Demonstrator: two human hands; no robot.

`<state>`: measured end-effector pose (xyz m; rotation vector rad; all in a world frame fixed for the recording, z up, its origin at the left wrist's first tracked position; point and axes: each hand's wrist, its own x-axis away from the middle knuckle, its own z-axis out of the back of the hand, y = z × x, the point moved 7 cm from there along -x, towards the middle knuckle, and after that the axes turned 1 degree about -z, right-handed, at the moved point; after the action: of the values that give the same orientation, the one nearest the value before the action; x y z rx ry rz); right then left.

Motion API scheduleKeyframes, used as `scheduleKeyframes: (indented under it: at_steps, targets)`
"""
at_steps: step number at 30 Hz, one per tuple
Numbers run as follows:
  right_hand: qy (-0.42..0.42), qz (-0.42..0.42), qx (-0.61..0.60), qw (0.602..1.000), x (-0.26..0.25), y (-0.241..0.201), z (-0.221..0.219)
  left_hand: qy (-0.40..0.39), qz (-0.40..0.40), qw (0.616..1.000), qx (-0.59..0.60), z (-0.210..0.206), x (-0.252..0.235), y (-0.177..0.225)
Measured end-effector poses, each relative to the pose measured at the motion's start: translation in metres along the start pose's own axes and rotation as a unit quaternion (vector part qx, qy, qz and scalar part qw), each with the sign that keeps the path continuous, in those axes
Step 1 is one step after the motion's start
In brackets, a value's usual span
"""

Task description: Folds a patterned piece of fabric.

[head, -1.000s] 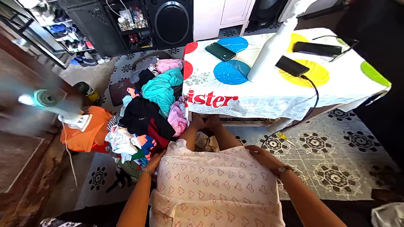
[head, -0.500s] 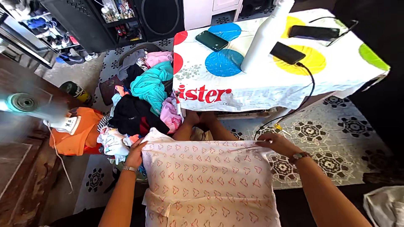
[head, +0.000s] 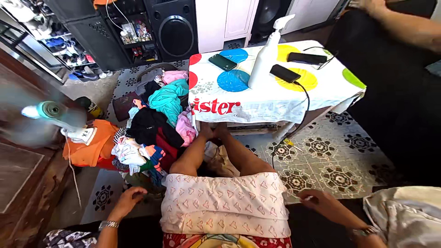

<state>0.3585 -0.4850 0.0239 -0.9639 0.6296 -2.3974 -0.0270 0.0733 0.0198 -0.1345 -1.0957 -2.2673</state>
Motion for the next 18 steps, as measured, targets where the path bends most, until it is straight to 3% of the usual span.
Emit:
scheduleKeyframes:
  at_steps: [2, 4, 7, 10, 13, 15, 18]
  targets:
    - [0.092, -0.069, -0.132, 0.985, -0.025, 0.018, -0.015, 0.067, 0.020, 0.996, 0.057, -0.012, -0.019, 0.003]
    - [0.139, -0.123, -0.294, 0.938, -0.047, 0.024, -0.036, 0.097, 0.010, 0.987, 0.128, -0.031, -0.042, 0.010]
    - [0.155, -0.109, -0.383, 0.904, -0.072, 0.021, -0.064, 0.096, -0.016, 0.982, 0.160, -0.065, -0.070, 0.027]
    - [0.170, -0.069, -0.381, 0.906, -0.074, 0.005, -0.072, 0.100, -0.007, 0.990, 0.096, -0.082, -0.079, 0.039]
    - [0.280, -0.065, -0.306, 0.907, -0.060, 0.002, -0.042, 0.185, 0.021, 0.982, -0.010, -0.066, -0.076, 0.031]
    - [0.337, -0.090, -0.228, 0.909, -0.048, 0.005, -0.020, 0.206, 0.045, 0.976, -0.054, -0.052, -0.072, 0.020]
    - [0.314, -0.108, -0.046, 0.942, -0.040, -0.010, 0.000, 0.163, 0.018, 0.985, -0.056, -0.042, -0.066, 0.016]
